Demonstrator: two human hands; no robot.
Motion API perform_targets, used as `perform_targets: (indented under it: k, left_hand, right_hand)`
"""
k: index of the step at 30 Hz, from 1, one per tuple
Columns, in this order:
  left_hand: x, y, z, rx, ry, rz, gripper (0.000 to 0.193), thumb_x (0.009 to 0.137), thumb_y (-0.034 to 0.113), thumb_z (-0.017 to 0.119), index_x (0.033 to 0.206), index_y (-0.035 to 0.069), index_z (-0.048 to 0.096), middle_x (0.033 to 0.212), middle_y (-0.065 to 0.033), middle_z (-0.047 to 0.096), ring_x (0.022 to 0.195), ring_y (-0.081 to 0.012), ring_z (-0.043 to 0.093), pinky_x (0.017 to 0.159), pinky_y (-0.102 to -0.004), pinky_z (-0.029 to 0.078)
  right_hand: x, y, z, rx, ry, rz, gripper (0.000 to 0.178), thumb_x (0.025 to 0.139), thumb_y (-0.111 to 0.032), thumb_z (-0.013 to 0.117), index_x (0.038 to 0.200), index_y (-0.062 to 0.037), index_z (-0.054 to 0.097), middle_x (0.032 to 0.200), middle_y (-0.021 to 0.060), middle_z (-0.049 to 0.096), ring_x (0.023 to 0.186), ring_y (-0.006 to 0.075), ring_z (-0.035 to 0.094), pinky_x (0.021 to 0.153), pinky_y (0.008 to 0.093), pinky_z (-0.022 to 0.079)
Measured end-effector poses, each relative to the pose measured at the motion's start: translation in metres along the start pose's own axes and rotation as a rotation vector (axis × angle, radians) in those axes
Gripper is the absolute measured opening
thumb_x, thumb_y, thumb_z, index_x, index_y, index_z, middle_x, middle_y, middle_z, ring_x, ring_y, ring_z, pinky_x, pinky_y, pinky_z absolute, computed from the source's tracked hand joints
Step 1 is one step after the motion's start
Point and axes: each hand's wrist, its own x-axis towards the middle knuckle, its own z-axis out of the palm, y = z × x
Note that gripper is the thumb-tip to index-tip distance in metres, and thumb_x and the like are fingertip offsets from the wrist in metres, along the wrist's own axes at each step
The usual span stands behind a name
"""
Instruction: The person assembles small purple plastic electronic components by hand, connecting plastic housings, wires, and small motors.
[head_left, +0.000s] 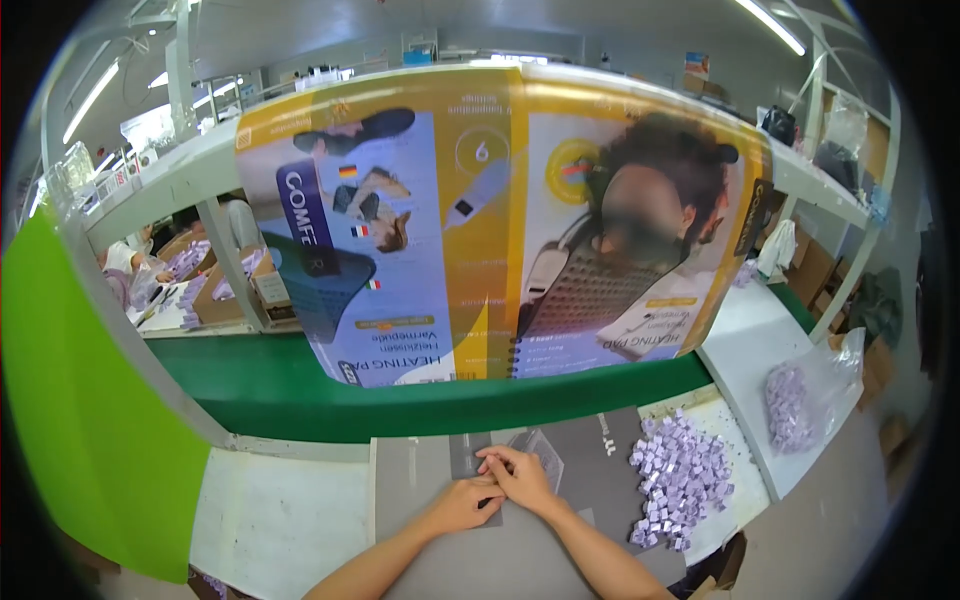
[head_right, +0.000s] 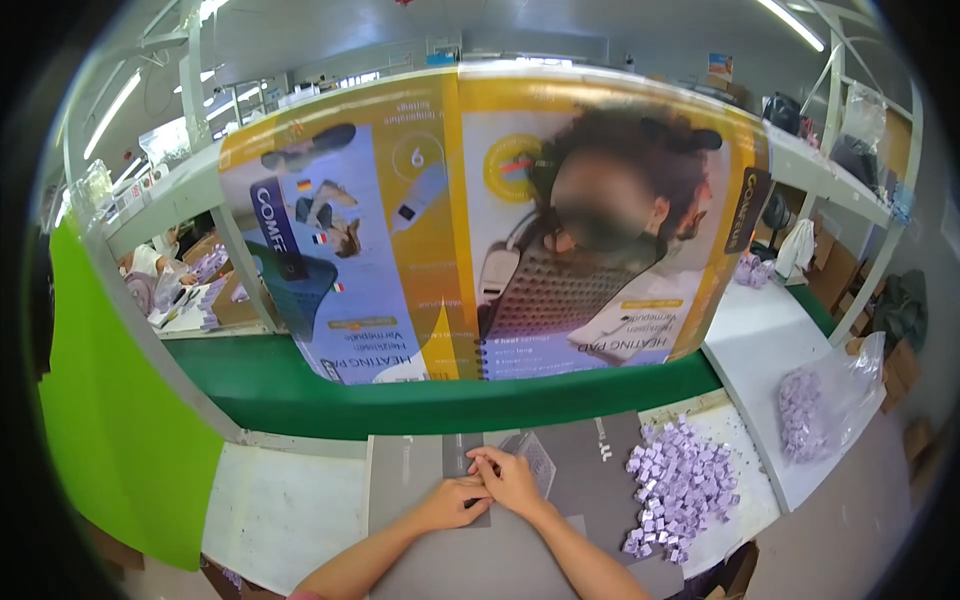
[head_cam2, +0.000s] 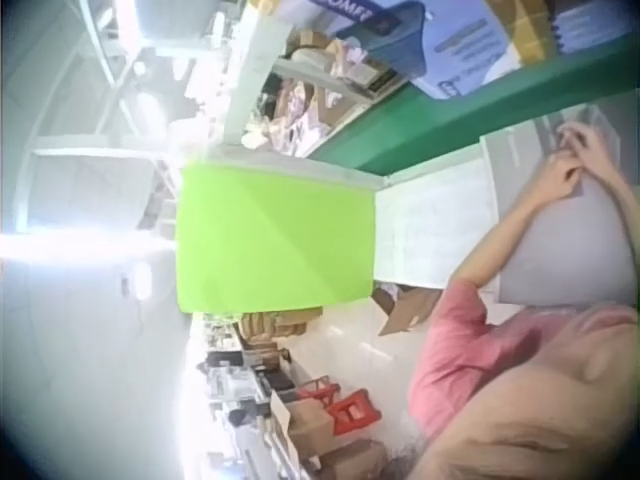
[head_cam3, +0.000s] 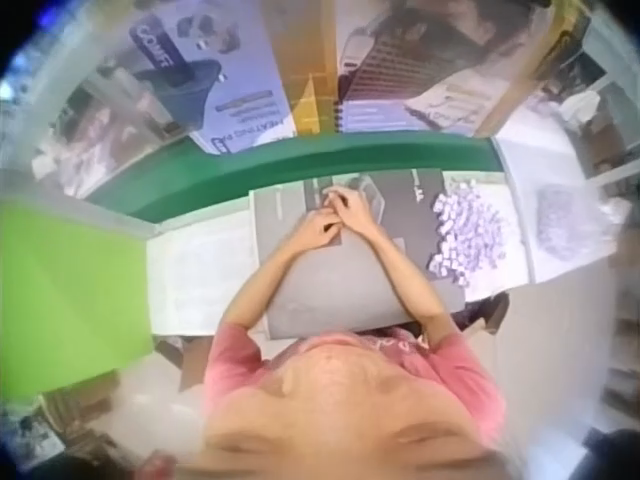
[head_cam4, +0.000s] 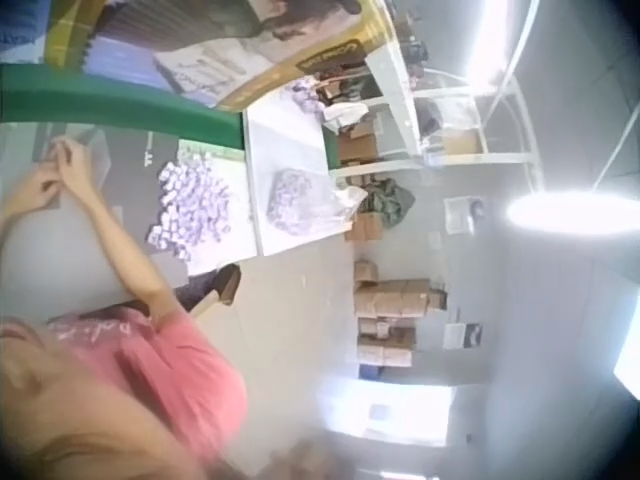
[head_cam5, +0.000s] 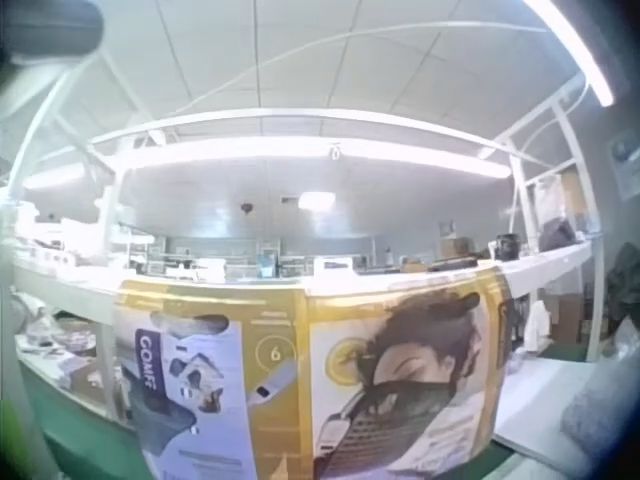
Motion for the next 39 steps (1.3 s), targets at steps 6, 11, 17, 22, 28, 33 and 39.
perform_targets:
  k: [6,11,17,22,28,33,39]
  left_hand:
    - [-0.005,-0.001,0.003,0.06,-0.01,0.029,0.018,0.087,0.01,0.065,0.103,0.004,0.071,0.107,-0.0163,0.07,0.098,-0.0347,0.068,0.085,-0.0397,0.055]
    - [-0.005,0.004,0.003,0.082,-0.039,0.009,0.018,0.087,0.011,0.065,0.103,0.004,0.071,0.109,-0.0162,0.07,0.1,-0.0346,0.068,0.088,-0.0403,0.055]
    - [-0.008,-0.007,0.01,0.085,0.019,0.079,0.018,0.085,0.012,0.065,0.101,0.006,0.071,0.108,-0.011,0.071,0.095,-0.0323,0.068,0.081,-0.0401,0.057]
    - [-0.007,-0.007,0.007,0.08,-0.006,0.05,0.017,0.085,0.007,0.067,0.101,0.003,0.071,0.1,-0.0141,0.071,0.091,-0.0335,0.069,0.081,-0.0384,0.056]
    - [-0.007,-0.002,0.003,0.045,-0.007,0.051,0.017,0.084,0.01,0.065,0.099,0.004,0.07,0.103,-0.0127,0.07,0.092,-0.0342,0.068,0.079,-0.0404,0.057]
    - [-0.005,0.0,0.001,0.06,-0.012,0.056,0.017,0.084,0.009,0.065,0.1,0.004,0.07,0.103,-0.0135,0.07,0.092,-0.0346,0.067,0.079,-0.0405,0.056]
    - [-0.005,-0.002,0.002,0.066,-0.012,0.058,0.017,0.085,0.01,0.065,0.1,0.004,0.07,0.103,-0.0123,0.07,0.092,-0.0338,0.068,0.078,-0.0402,0.057]
  right_hand:
    - [-0.008,0.003,0.0,0.048,0.0,-0.042,0.02,0.099,-0.014,0.057,0.112,-0.0069,0.07,0.088,0.0085,0.074,0.075,0.0173,0.071,0.069,0.031,0.056]
    - [-0.011,0.001,-0.002,0.033,-0.003,-0.036,0.021,0.098,-0.013,0.057,0.113,-0.0062,0.069,0.088,0.0085,0.074,0.076,0.0174,0.071,0.07,0.0307,0.056]
    - [-0.012,0.001,-0.002,0.027,-0.003,-0.03,0.021,0.097,-0.011,0.056,0.112,-0.0047,0.07,0.09,0.0076,0.074,0.078,0.0146,0.071,0.073,0.0283,0.056]
    - [-0.012,-0.007,-0.003,-0.016,-0.039,-0.029,0.021,0.097,-0.012,0.055,0.113,-0.0058,0.068,0.093,0.0118,0.073,0.084,0.024,0.072,0.077,0.0346,0.056]
    - [-0.013,-0.005,-0.002,-0.025,-0.029,-0.097,0.022,0.097,-0.011,0.055,0.113,-0.0041,0.068,0.093,0.0136,0.073,0.085,0.0254,0.072,0.078,0.0348,0.056]
    - [-0.013,-0.006,-0.002,0.01,-0.025,-0.106,0.021,0.095,-0.008,0.054,0.112,-0.0035,0.067,0.094,0.0151,0.072,0.086,0.0276,0.071,0.078,0.0367,0.056]
    - [-0.012,-0.002,-0.002,-0.004,-0.013,-0.114,0.021,0.094,-0.007,0.054,0.111,-0.0033,0.067,0.095,0.0153,0.072,0.087,0.0284,0.071,0.078,0.0367,0.056]
